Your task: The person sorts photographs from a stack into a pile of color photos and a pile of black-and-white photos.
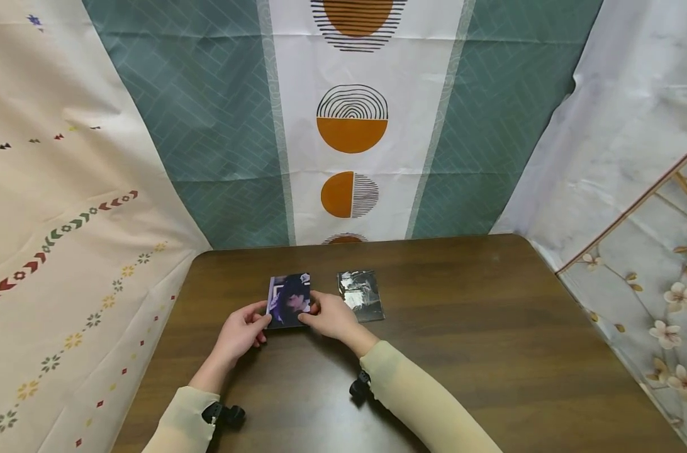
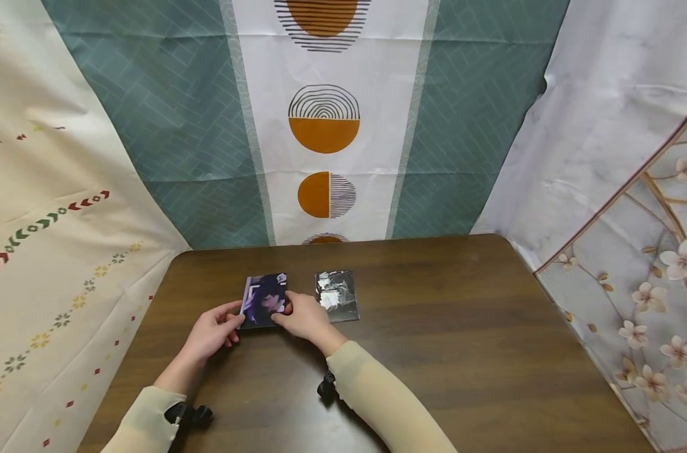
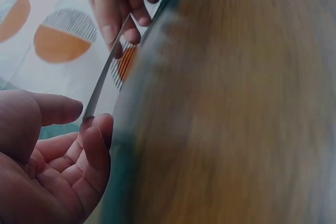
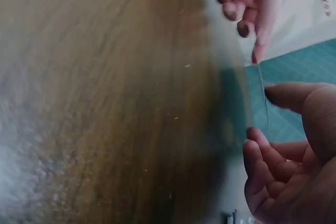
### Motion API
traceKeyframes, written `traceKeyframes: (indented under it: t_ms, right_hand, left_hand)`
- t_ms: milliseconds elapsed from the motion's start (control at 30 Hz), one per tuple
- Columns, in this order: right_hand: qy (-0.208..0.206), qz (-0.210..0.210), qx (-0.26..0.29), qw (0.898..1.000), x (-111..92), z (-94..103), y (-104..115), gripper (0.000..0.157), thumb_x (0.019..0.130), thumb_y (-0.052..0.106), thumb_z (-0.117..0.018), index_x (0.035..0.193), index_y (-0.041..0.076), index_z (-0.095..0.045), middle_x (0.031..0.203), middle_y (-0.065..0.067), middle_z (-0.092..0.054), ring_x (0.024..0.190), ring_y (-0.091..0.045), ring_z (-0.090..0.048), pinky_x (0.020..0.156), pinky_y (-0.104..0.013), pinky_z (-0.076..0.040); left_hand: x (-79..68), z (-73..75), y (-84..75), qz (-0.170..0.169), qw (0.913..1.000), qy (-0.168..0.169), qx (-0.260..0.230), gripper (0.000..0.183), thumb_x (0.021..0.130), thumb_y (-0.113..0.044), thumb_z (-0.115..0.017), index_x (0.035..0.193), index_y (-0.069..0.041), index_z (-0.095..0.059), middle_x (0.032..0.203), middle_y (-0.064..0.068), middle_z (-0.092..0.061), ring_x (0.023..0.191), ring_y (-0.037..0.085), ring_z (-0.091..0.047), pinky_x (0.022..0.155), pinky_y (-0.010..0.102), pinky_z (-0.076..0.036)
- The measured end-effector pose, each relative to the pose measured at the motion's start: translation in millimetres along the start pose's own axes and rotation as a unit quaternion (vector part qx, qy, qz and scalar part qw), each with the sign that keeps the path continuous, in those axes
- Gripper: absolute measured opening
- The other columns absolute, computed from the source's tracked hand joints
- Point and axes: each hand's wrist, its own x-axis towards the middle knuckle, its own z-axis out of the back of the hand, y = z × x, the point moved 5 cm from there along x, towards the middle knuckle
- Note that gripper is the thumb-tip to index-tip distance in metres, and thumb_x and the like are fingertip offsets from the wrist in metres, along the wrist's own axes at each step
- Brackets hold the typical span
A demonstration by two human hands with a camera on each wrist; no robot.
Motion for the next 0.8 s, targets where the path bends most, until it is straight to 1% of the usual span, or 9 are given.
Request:
traceKeyframes:
  t_ms: [133,233,333,400,567,700,800]
  right_hand:
    - [0.019,0.017,-0.015,1.0,9,-11.6,6,0.076,0.091,0.046,-0.083,0.149,0.002,-0.061,0.101,0.008,-0.072,0.091,-0.008,-0.065,0.087,-0.032,-0.055]
    - [0.031,0.029,-0.021,0.999,14,-18.4,10,0.083,0.088,0.051,-0.084,0.15,0.001,-0.059,0.108,0.005,-0.073,0.102,-0.012,-0.067,0.093,-0.033,-0.055]
    - [0.041,0.03,-0.034,0.998,16,-23.9,14,0.09,0.086,0.056,-0.085,0.152,0.002,-0.057,0.115,0.002,-0.073,0.109,-0.016,-0.067,0.095,-0.034,-0.054]
    - [0.044,0.026,-0.048,0.998,17,-26.9,16,0.093,0.084,0.059,-0.085,0.154,0.004,-0.056,0.119,0.001,-0.072,0.113,-0.017,-0.066,0.097,-0.035,-0.054]
    - [0.039,0.026,-0.07,0.996,19,-32.2,18,0.095,0.083,0.062,-0.084,0.154,0.007,-0.056,0.119,0.002,-0.071,0.112,-0.016,-0.066,0.096,-0.035,-0.055]
    - [0.032,0.03,-0.088,0.995,20,-35.5,17,0.095,0.082,0.064,-0.085,0.154,0.008,-0.057,0.116,0.005,-0.069,0.106,-0.013,-0.066,0.09,-0.033,-0.056]
    - [0.032,0.027,-0.107,0.993,19,-36.7,16,0.096,0.082,0.065,-0.084,0.155,0.009,-0.056,0.117,0.004,-0.066,0.103,-0.012,-0.066,0.086,-0.032,-0.056]
  left_hand:
    - [-1.4,14.4,6.3,0.004,0.9999,-0.013,0.004,0.048,0.104,-0.017,-0.07,0.148,0.001,-0.06,0.093,0.014,-0.069,0.068,0.023,-0.065,0.057,0.032,-0.056]
    - [-1.9,21.8,11.2,0.005,0.9997,-0.022,0.013,0.048,0.104,-0.018,-0.072,0.146,0.001,-0.062,0.094,0.013,-0.068,0.072,0.023,-0.065,0.057,0.031,-0.056]
    - [-0.7,28.0,15.0,0.004,0.999,-0.03,0.032,0.047,0.103,-0.019,-0.074,0.143,0.003,-0.064,0.092,0.011,-0.067,0.074,0.023,-0.064,0.059,0.029,-0.054]
    - [0.2,31.0,15.6,0.001,0.9983,-0.034,0.047,0.047,0.102,-0.02,-0.075,0.142,0.004,-0.064,0.091,0.01,-0.065,0.074,0.022,-0.061,0.059,0.028,-0.05]
    - [0.7,34.9,16.1,-0.002,0.9956,-0.038,0.086,0.049,0.102,-0.022,-0.074,0.142,0.005,-0.064,0.094,0.009,-0.062,0.076,0.02,-0.052,0.059,0.028,-0.04]
    - [1.1,34.7,18.2,-0.001,0.9939,-0.038,0.104,0.049,0.102,-0.023,-0.073,0.143,0.003,-0.063,0.096,0.009,-0.061,0.076,0.021,-0.052,0.061,0.029,-0.04]
    - [2.6,33.6,19.1,-0.002,0.9925,-0.039,0.116,0.051,0.101,-0.022,-0.075,0.143,0.003,-0.063,0.096,0.009,-0.061,0.076,0.021,-0.052,0.061,0.029,-0.039]
